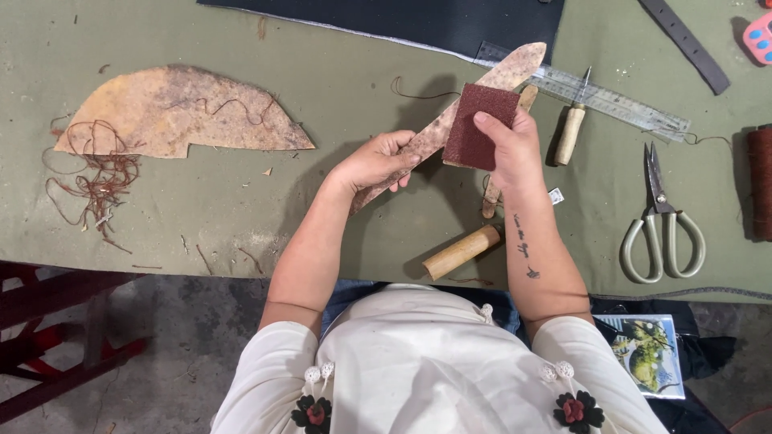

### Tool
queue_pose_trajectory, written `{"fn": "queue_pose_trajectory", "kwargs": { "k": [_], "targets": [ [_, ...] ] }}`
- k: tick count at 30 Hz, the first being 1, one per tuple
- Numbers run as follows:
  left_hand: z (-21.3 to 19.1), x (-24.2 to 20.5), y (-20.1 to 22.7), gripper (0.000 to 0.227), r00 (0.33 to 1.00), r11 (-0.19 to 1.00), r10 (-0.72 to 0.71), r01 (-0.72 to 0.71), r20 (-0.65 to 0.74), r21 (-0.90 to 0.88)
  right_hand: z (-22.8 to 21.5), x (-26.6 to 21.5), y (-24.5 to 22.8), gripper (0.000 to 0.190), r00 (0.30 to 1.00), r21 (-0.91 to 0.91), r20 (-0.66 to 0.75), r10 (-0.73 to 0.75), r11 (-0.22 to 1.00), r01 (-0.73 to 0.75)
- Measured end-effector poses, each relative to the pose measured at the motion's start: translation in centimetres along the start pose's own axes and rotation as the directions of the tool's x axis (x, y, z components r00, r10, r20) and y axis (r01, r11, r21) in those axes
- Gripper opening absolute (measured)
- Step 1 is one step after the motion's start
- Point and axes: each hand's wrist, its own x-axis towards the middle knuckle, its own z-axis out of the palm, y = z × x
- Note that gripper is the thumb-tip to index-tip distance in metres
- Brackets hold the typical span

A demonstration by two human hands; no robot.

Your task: The person is finishing the edges of a leather strip by scraping them with an edge beveler and then smoothing them with a sanding block.

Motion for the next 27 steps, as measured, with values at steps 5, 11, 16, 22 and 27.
{"fn": "queue_pose_trajectory", "kwargs": {
  "k": [5, 11, 16, 22, 27],
  "targets": [
    [-0.3, 0.3, -0.3, 0.01, 1.0, 1.0, 0.004, -0.004, -0.014, 0.011, 2.0, -1.6, 2.6, 0.023, 0.998, -0.076, 0.022, 0.06, 0.995, -0.058],
    [0.3, -0.5, 0.9, 0.011, 1.0, 1.0, -0.003, 0.003, -0.015, 0.019, -0.4, 0.2, -0.8, 0.025, 0.998, 0.013, -0.057, -0.011, 1.0, 0.011],
    [-0.1, -0.2, 0.6, 0.012, 1.0, 1.0, -0.009, 0.009, -0.016, 0.014, 3.1, -2.7, -2.2, 0.023, 1.0, -0.073, -0.028, -0.001, 0.997, -0.001],
    [0.2, -0.1, 0.7, 0.014, 1.0, 1.0, 0.004, -0.004, -0.004, 0.005, 2.0, -1.8, 0.1, 0.025, 1.0, -0.119, 0.027, 0.001, 0.993, 0.002],
    [0.4, -0.3, 1.2, 0.014, 1.0, 1.0, 0.004, -0.004, 0.01, 0.002, 0.5, -0.4, -0.9, 0.023, 0.998, -0.065, -0.041, -0.045, 0.997, 0.042]
  ]
}}
